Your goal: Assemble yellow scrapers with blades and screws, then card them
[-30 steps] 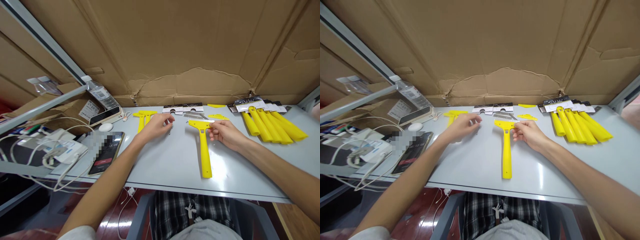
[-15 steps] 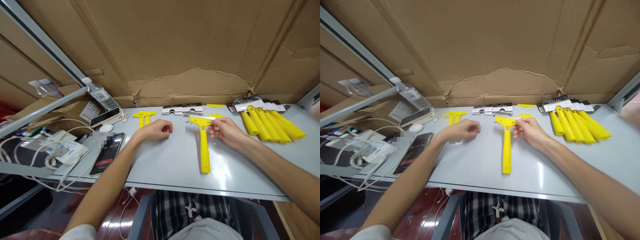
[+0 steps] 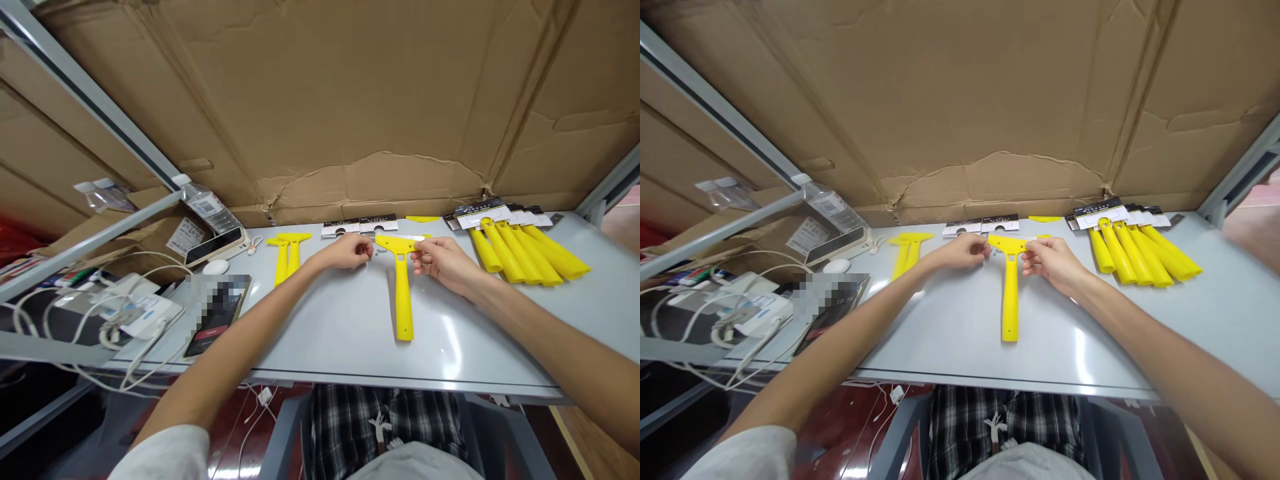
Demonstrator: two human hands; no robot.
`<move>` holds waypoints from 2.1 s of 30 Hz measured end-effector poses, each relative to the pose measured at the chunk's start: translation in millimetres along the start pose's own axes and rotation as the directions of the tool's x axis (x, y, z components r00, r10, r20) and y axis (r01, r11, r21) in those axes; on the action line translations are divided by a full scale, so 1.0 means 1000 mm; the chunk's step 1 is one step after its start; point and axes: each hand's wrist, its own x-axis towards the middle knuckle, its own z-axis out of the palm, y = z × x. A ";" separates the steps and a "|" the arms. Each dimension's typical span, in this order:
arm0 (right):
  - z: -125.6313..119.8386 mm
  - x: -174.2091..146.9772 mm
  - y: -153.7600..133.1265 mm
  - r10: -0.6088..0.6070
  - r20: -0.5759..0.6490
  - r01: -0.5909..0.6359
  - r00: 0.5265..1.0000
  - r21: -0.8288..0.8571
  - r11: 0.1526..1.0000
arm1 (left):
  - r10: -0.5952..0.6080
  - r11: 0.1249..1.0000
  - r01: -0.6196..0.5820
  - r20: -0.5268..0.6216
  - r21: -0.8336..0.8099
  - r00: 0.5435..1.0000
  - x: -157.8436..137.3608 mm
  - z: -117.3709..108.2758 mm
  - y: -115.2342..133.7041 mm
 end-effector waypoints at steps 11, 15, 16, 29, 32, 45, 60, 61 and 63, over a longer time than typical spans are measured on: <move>-0.003 0.003 0.005 -0.008 0.015 0.008 1.000 0.005 1.000 | 0.059 0.972 -0.038 -0.081 0.233 0.995 0.020 0.010 0.011; -0.001 0.002 0.003 0.001 0.005 -0.001 1.000 -0.003 1.000 | 0.043 0.961 -0.030 -0.043 0.275 0.998 0.022 0.011 0.012; 0.000 0.001 0.003 0.004 0.005 -0.004 1.000 -0.004 1.000 | 0.040 0.958 -0.026 -0.044 0.287 0.998 0.021 0.010 0.012; 0.002 -0.001 0.011 0.029 0.066 -0.027 0.997 -0.044 0.999 | -0.070 0.992 0.097 -0.299 0.076 0.952 -0.039 -0.013 0.023; 0.004 -0.002 0.015 0.053 0.101 -0.047 0.993 -0.062 0.997 | -0.109 0.994 0.090 -0.393 -0.065 0.913 -0.055 -0.013 0.027; 0.015 -0.008 0.024 0.135 0.117 -0.118 0.984 -0.146 0.982 | 0.168 0.982 -0.185 -0.273 -0.036 0.947 -0.062 0.014 0.031; 0.015 -0.009 0.025 0.129 0.141 -0.103 0.982 -0.173 0.979 | 0.226 0.974 -0.224 -0.303 0.043 0.926 -0.061 0.022 0.030; 0.015 -0.009 0.025 0.127 0.139 -0.102 0.982 -0.179 0.979 | 0.239 0.971 -0.232 -0.305 0.058 0.922 -0.061 0.022 0.030; 0.014 -0.009 0.026 0.128 0.141 -0.101 0.982 -0.186 0.977 | 0.271 0.962 -0.257 -0.309 0.086 0.912 -0.062 0.022 0.030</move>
